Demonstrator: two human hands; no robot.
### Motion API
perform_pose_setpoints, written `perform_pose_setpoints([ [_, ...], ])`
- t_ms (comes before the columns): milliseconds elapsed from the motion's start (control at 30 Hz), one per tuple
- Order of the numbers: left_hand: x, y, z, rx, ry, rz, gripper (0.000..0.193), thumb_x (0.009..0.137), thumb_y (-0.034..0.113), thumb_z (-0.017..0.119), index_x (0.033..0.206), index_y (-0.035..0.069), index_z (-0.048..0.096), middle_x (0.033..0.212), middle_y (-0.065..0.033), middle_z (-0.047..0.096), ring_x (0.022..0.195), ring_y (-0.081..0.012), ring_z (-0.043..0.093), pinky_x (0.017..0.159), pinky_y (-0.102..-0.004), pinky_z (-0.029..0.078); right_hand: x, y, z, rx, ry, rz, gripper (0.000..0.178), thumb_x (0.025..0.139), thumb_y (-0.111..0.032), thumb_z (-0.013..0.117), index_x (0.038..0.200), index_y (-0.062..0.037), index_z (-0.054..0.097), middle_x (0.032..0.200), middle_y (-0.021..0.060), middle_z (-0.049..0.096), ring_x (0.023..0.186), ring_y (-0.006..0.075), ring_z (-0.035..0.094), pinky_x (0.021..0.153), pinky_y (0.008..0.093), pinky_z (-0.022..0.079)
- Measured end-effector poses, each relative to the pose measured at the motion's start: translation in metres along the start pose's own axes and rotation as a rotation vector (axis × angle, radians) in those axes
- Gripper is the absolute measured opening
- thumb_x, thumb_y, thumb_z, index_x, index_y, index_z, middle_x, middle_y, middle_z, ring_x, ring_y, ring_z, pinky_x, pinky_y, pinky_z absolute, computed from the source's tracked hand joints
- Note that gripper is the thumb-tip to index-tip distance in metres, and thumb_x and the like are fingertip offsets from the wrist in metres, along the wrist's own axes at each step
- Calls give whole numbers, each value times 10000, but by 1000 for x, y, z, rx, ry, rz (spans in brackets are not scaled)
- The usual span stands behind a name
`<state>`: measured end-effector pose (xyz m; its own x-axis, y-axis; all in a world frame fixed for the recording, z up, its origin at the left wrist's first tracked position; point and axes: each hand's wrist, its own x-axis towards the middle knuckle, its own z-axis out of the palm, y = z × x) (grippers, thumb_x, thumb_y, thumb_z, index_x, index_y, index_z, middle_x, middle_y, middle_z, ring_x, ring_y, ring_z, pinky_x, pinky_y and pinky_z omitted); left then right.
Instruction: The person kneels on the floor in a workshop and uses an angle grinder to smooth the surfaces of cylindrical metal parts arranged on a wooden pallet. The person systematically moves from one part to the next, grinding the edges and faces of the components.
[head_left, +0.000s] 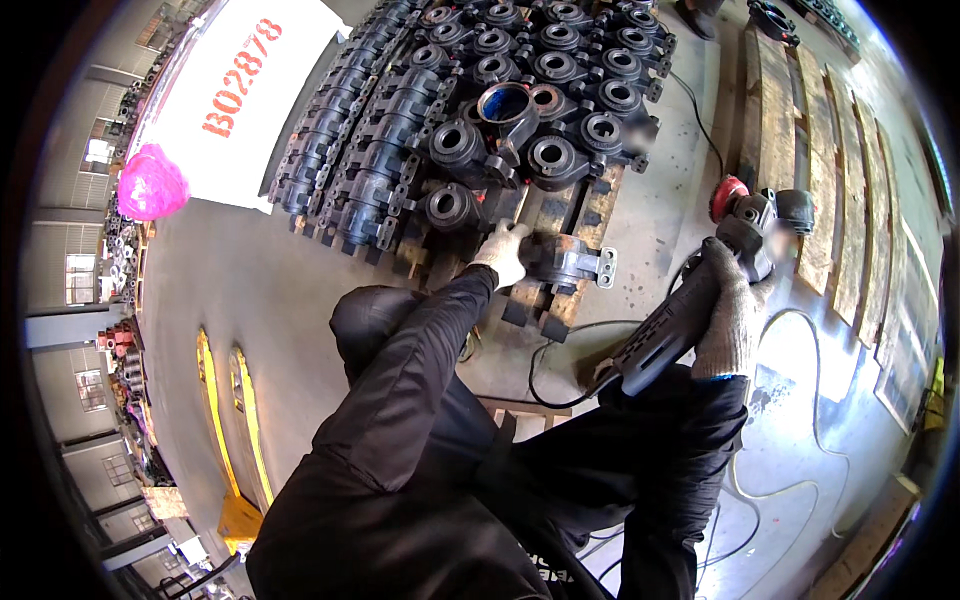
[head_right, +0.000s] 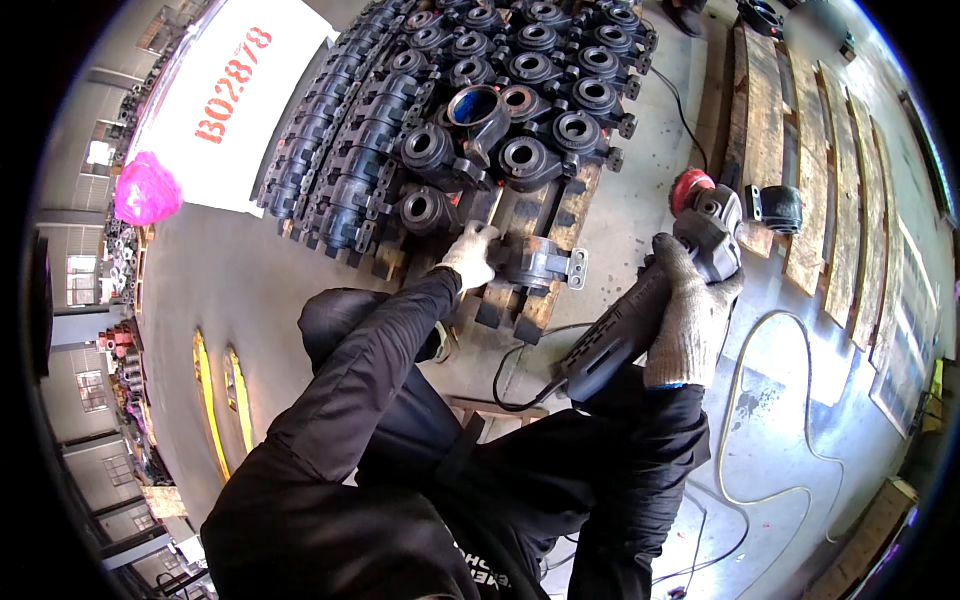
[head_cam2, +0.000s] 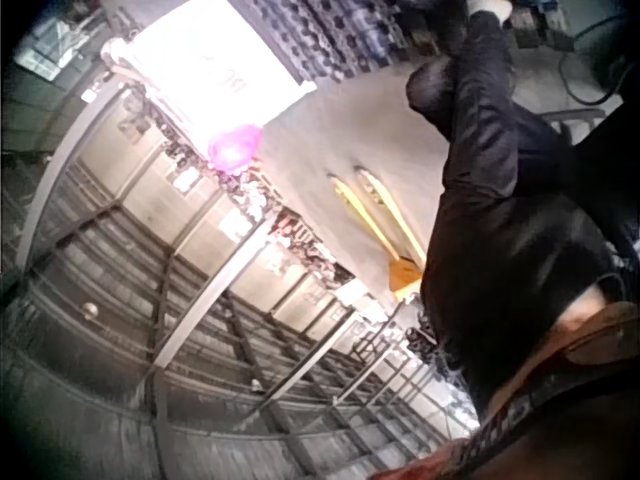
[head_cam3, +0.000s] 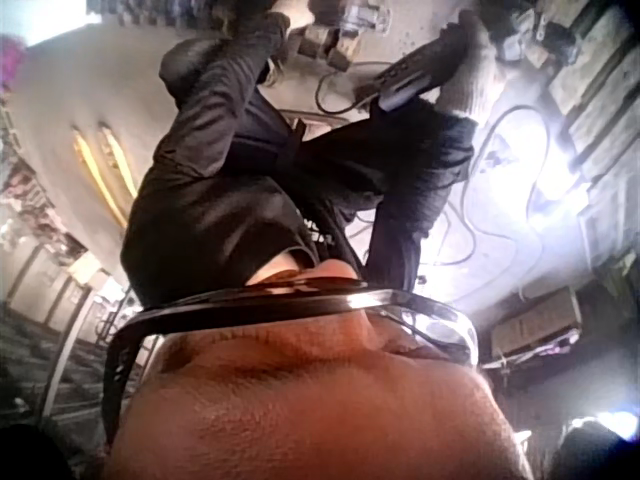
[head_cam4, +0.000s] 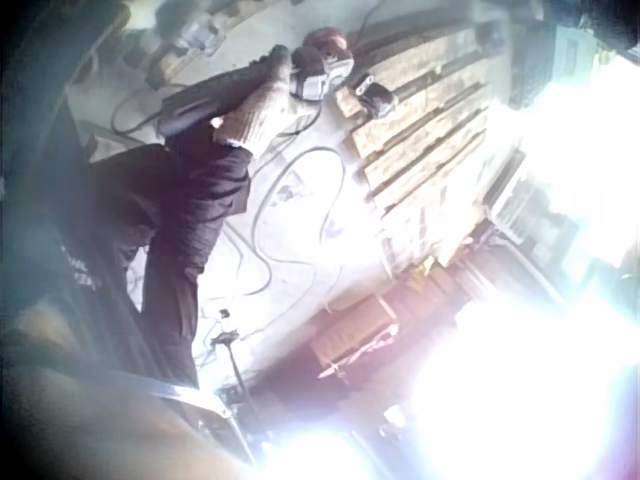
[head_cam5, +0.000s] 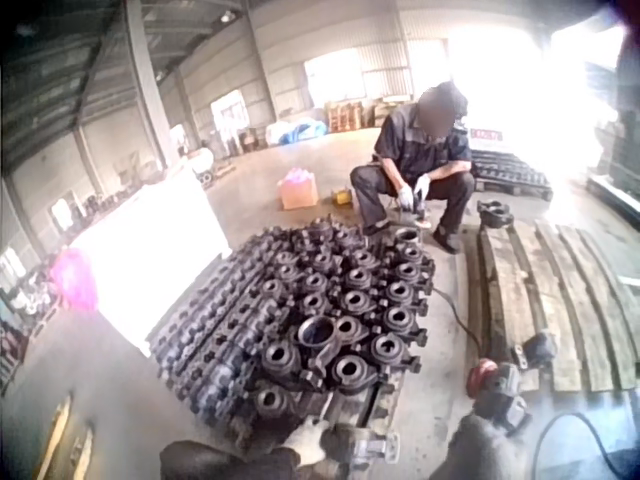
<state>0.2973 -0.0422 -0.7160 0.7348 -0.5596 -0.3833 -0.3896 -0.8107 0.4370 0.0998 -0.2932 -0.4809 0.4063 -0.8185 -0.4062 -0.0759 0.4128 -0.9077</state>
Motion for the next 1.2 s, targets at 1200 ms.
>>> perform_pose_setpoints([
  [1200,-145,148,-6,-948,-211,24,917,655,310,947,1344,-75,482,1268,-236,669,1186,-339,646,1020,-403,507,-18,112,57,-546,-183,-114,898,731,-109,835,1470,-71,327,1274,157,607,1142,243,614,1005,373,501],
])
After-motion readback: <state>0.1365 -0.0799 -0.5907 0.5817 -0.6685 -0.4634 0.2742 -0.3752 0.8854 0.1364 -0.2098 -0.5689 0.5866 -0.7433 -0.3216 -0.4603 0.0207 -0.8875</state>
